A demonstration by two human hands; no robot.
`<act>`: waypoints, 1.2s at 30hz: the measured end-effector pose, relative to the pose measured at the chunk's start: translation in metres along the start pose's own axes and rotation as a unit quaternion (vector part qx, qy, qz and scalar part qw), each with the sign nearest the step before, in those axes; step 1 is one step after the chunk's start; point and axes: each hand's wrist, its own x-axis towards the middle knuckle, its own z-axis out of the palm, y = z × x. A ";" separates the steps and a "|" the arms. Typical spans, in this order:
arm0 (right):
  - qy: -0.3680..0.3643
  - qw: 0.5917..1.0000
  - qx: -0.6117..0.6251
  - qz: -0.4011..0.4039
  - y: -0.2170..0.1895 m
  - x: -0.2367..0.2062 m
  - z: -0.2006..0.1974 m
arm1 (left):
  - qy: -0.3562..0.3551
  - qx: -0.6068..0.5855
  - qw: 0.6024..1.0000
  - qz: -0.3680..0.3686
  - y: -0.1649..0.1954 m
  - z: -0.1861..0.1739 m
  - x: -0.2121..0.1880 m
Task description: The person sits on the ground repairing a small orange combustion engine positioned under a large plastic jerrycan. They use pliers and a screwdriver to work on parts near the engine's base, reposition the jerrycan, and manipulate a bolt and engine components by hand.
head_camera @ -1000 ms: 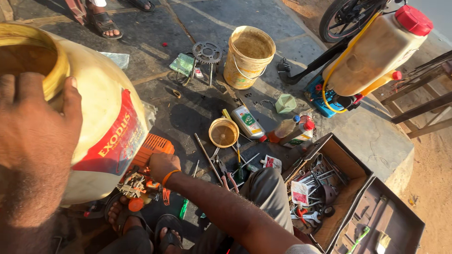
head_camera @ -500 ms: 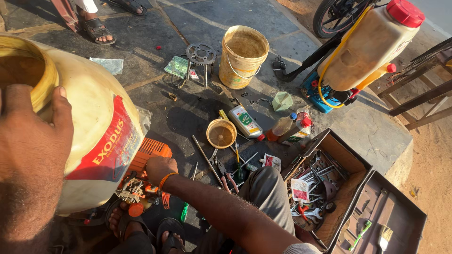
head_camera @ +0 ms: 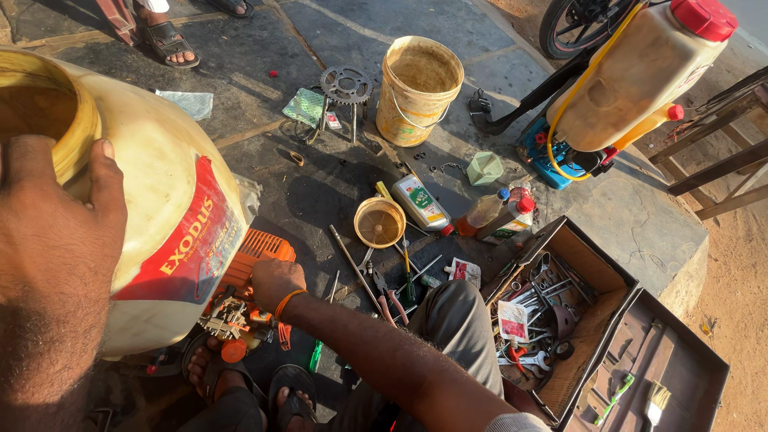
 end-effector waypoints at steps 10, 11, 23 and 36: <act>-0.022 1.000 -0.014 0.000 0.001 -0.001 0.005 | -0.040 -0.034 0.998 -0.025 0.001 -0.001 -0.002; -0.021 1.000 -0.011 0.001 0.001 -0.001 0.005 | -0.039 -0.032 0.998 -0.024 0.001 -0.002 -0.001; -0.015 1.000 -0.004 -0.003 0.004 -0.002 0.000 | -0.009 0.039 0.999 0.006 -0.004 0.006 -0.003; -0.005 1.000 -0.016 -0.006 0.003 -0.003 0.002 | 0.068 0.066 0.993 0.064 -0.022 0.023 -0.007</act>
